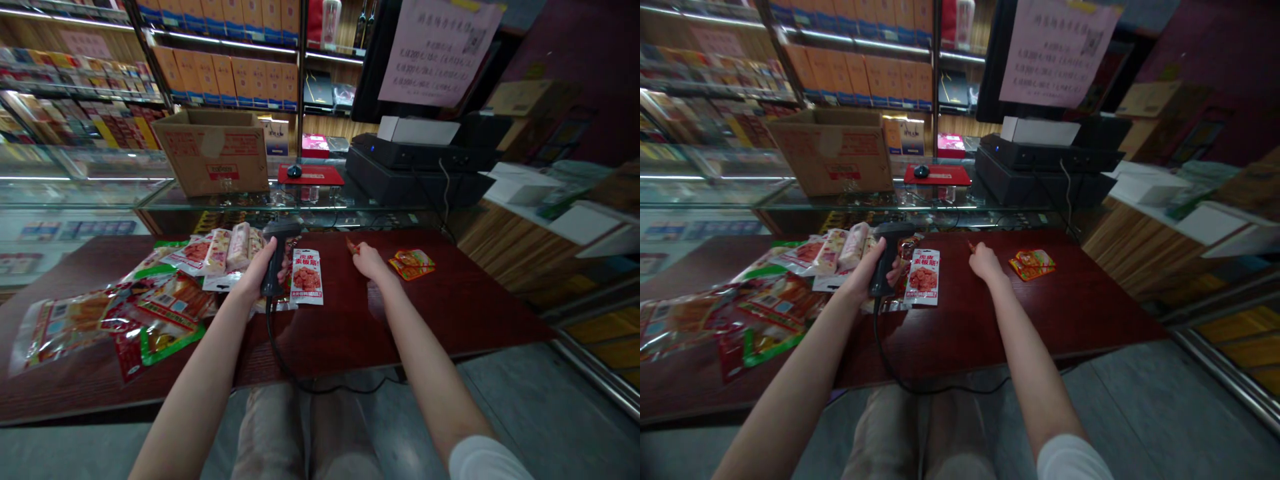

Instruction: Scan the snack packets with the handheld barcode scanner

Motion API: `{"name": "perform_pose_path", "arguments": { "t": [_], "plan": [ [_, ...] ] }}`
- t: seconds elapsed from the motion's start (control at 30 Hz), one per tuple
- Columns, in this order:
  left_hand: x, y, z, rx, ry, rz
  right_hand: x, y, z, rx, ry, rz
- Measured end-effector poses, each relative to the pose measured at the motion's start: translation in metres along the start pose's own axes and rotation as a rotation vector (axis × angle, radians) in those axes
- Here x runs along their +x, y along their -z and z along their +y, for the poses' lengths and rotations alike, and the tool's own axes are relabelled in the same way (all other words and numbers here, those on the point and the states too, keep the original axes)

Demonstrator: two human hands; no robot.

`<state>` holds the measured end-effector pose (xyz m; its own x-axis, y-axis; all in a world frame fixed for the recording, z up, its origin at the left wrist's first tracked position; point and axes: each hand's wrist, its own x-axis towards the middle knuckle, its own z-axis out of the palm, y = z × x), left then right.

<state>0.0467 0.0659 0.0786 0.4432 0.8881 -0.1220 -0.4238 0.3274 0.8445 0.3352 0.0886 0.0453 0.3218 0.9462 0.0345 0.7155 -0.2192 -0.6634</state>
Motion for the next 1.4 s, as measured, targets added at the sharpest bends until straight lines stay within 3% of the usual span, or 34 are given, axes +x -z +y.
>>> {"name": "perform_pose_path", "arguments": {
  "t": [0.2,0.33,0.47,0.6,0.8,1.03,1.23,1.3,1.4],
  "plan": [
    [0.003,-0.001,-0.008,0.053,-0.020,-0.064,0.007,0.023,0.043,0.598,-0.040,0.132],
    [0.004,-0.003,-0.015,0.067,0.009,-0.088,0.009,0.028,0.049,0.999,0.081,0.140],
    [0.002,-0.010,-0.022,0.125,0.041,-0.090,0.011,0.026,0.046,1.045,0.176,0.145],
    [-0.003,-0.021,-0.026,0.225,0.055,-0.153,0.012,0.023,0.046,1.160,0.141,0.169],
    [-0.011,-0.036,-0.032,0.276,0.020,-0.178,0.008,0.012,0.036,1.297,0.105,0.064],
    [-0.014,-0.041,-0.036,0.288,0.032,-0.198,0.000,0.006,0.026,1.318,0.195,0.001],
    [-0.015,-0.043,-0.036,0.235,0.052,-0.216,0.001,0.002,0.027,1.291,0.172,0.022],
    [-0.015,-0.042,-0.035,0.213,0.054,-0.226,0.005,0.002,0.031,1.211,0.193,0.070],
    [-0.011,-0.036,-0.033,0.189,0.038,-0.211,0.013,0.016,0.044,0.887,0.230,0.285]
  ]
}}
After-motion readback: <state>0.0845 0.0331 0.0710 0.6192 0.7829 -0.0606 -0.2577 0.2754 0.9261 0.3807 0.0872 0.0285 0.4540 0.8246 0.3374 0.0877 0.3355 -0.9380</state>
